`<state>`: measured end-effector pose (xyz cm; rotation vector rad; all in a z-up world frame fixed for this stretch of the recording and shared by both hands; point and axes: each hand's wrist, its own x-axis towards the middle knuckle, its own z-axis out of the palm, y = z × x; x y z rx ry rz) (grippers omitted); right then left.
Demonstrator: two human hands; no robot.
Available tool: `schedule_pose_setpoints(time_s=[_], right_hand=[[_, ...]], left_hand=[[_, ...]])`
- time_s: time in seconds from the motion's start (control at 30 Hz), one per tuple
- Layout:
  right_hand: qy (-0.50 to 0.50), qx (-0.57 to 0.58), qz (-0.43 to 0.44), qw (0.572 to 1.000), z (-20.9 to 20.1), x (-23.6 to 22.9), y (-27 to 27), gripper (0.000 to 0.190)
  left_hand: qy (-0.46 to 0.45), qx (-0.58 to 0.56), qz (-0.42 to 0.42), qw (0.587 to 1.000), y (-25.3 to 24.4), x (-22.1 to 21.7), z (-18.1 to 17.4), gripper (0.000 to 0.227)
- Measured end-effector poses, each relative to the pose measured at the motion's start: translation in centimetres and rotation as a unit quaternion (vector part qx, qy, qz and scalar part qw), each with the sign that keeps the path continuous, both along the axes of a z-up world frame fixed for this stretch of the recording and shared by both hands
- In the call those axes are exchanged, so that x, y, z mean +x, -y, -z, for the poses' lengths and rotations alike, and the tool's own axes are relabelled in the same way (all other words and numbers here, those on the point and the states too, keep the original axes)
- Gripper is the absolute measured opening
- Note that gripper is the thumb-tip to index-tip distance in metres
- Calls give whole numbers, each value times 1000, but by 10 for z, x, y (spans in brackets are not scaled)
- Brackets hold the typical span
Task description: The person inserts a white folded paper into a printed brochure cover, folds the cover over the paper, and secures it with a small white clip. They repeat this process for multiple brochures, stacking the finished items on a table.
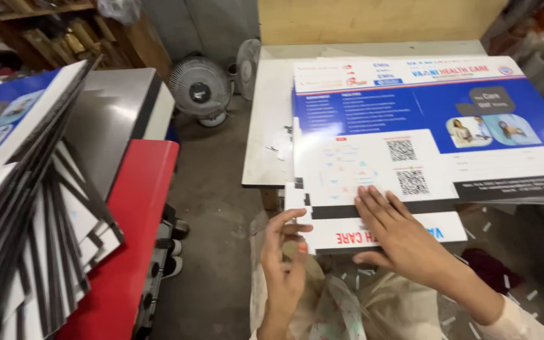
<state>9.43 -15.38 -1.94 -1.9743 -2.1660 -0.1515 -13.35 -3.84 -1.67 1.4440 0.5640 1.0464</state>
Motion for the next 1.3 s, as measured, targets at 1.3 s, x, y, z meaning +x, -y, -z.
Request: schedule_pose_setpoints(time_s=[1.3], right_hand=[[127, 167, 196, 958, -82, 46, -10, 52]], left_hand=[[-335, 474, 210, 787, -95, 139, -24, 12]])
